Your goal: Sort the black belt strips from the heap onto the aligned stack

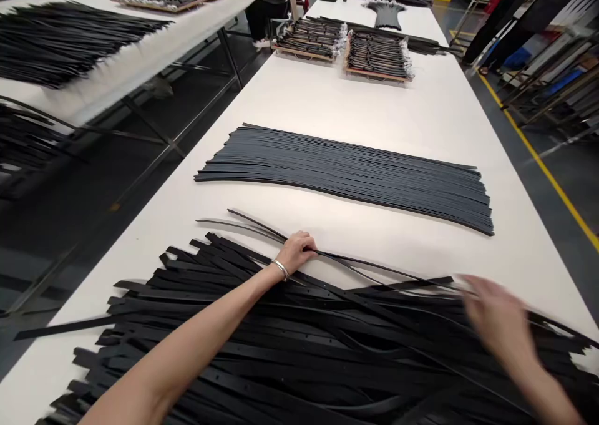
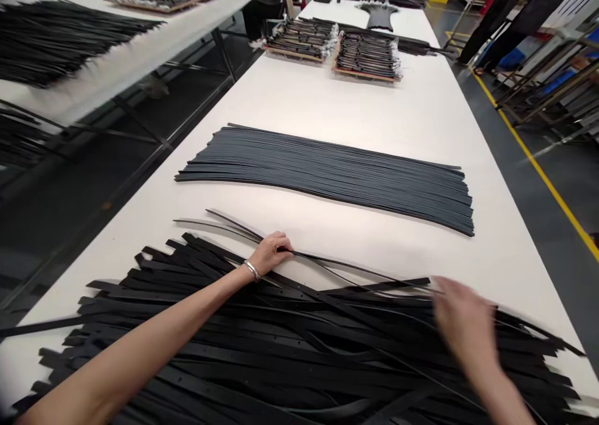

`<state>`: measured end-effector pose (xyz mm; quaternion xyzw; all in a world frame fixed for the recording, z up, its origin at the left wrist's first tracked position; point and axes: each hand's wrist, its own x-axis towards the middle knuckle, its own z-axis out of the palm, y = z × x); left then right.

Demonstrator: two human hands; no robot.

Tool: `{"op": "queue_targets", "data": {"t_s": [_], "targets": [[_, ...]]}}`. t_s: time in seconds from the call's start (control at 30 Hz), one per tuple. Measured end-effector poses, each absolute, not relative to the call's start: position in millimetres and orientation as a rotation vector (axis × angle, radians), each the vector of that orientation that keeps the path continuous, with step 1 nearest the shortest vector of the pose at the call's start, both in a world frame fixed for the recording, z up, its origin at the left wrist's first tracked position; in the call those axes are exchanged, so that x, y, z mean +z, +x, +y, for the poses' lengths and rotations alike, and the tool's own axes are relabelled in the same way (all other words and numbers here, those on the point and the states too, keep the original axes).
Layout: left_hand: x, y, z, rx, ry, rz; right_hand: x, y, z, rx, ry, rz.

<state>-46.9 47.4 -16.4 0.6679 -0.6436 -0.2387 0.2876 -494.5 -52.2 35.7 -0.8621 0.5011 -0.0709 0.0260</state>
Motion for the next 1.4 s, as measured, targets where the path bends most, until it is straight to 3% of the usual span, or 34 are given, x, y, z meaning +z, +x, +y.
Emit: {"op": "queue_targets", "data": {"t_s": [0.07, 0.17, 0.5, 0.8, 1.0, 1.23, 1.4], "targets": [[-15, -48, 48, -0.62, 1.805, -1.735, 30, -408, -16, -0.171, -2.585, 1.096], [-13, -49, 50, -0.59, 1.836, -1.782, 20, -326, 21, -0.127, -2.501, 0.84], [-12, -47, 58, -0.521, 1.767, -2.053, 5, -266, -9, -0.265, -2.84, 0.831], [-19, -47, 60, -0.496, 1.788, -2.061, 7, -279, 36, -0.118, -2.41, 0.652], [-10, -48, 54, -0.652, 1.848, -2.0, 0, -264, 15, -0.278, -2.705, 0.808], [-8, -52, 69, -0.475, 1.823, -2.188, -11, -247, -4, -0.426, -2.819, 0.981], [-12, -45, 66, -0.475, 1.851, -2.153, -26, -327, -42, -0.16, -3.048, 0.906]]}}
